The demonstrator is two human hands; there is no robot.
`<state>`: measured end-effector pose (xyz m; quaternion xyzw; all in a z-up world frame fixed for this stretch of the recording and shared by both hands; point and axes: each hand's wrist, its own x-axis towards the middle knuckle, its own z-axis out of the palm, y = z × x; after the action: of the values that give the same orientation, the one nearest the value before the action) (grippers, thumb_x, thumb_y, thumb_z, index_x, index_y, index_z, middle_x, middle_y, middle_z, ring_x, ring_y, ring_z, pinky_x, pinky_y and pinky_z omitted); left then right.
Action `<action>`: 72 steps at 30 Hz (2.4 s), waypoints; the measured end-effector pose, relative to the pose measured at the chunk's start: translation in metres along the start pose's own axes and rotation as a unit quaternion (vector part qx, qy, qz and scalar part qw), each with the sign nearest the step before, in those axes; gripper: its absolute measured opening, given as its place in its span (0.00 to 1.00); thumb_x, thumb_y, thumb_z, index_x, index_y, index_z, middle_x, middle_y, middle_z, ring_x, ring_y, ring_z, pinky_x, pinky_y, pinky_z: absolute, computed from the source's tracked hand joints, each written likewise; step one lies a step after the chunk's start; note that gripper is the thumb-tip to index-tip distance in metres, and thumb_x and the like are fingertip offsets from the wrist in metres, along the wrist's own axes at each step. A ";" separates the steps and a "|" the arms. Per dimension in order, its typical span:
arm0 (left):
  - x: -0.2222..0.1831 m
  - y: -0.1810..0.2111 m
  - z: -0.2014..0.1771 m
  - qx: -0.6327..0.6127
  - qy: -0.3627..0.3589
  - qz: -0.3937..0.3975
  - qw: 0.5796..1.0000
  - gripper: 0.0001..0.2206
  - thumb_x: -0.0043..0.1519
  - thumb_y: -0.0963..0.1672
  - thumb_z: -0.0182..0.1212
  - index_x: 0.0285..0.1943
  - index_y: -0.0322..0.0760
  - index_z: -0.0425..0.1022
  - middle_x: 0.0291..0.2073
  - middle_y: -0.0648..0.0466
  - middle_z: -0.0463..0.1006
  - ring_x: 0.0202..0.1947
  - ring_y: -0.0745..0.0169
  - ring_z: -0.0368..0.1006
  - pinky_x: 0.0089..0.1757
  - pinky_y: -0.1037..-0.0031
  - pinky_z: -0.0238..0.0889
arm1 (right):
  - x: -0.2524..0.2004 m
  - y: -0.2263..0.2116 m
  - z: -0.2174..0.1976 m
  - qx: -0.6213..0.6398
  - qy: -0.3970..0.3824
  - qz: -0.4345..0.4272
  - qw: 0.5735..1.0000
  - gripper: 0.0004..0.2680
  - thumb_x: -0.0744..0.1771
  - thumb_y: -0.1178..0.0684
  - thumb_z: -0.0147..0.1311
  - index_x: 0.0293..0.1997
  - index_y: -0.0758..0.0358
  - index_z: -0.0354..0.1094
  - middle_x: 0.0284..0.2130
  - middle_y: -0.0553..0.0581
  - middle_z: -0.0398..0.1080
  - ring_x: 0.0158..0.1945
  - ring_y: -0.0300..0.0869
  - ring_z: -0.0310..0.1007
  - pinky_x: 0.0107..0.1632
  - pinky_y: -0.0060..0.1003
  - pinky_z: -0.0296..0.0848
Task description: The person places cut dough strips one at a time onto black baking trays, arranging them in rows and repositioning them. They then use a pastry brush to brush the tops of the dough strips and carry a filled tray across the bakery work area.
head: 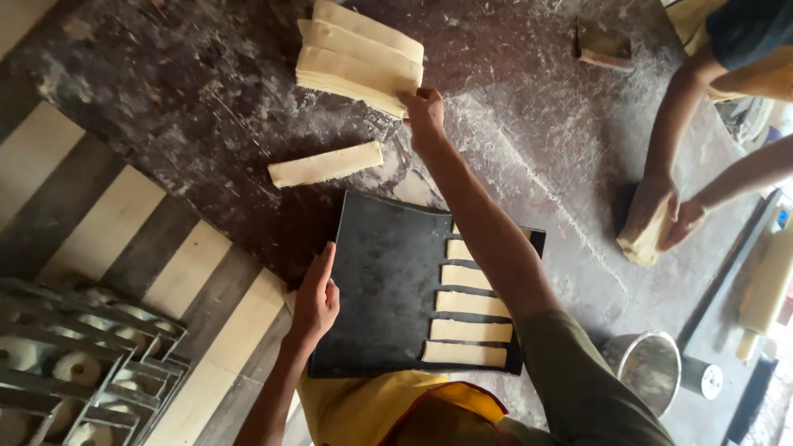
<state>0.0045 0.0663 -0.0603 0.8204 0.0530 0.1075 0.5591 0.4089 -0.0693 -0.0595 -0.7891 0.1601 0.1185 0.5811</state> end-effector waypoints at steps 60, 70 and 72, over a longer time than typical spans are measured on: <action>-0.013 0.022 0.033 0.272 -0.483 -0.081 0.829 0.18 0.51 0.49 0.74 0.46 0.34 0.83 0.43 0.41 0.83 0.47 0.45 0.78 0.47 0.59 0.71 | -0.382 0.205 -0.214 -0.135 -0.303 -0.023 0.943 0.15 0.64 0.50 0.65 0.53 0.67 0.71 0.39 0.59 0.77 0.41 0.45 0.77 0.42 0.40 0.78; -0.016 0.088 0.007 0.356 -0.474 -0.125 0.796 0.14 0.56 0.44 0.71 0.49 0.35 0.81 0.45 0.45 0.83 0.47 0.46 0.80 0.46 0.59 0.72 | -0.373 0.192 -0.214 -0.415 -0.344 -0.217 0.814 0.13 0.66 0.49 0.57 0.53 0.61 0.75 0.44 0.63 0.74 0.48 0.52 0.75 0.52 0.44 0.76; -0.018 0.086 0.008 0.364 -0.482 -0.120 0.788 0.15 0.54 0.43 0.72 0.49 0.36 0.82 0.45 0.46 0.82 0.47 0.46 0.79 0.45 0.58 0.72 | -0.368 0.197 -0.213 -0.426 -0.366 -0.239 0.792 0.14 0.64 0.50 0.57 0.54 0.61 0.74 0.45 0.62 0.74 0.51 0.52 0.72 0.56 0.46 0.71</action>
<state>-0.0137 0.0236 0.0144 0.8955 -0.0901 -0.3968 0.1803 -0.0067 -0.2839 -0.0322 -0.8675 -0.3253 0.3118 0.2106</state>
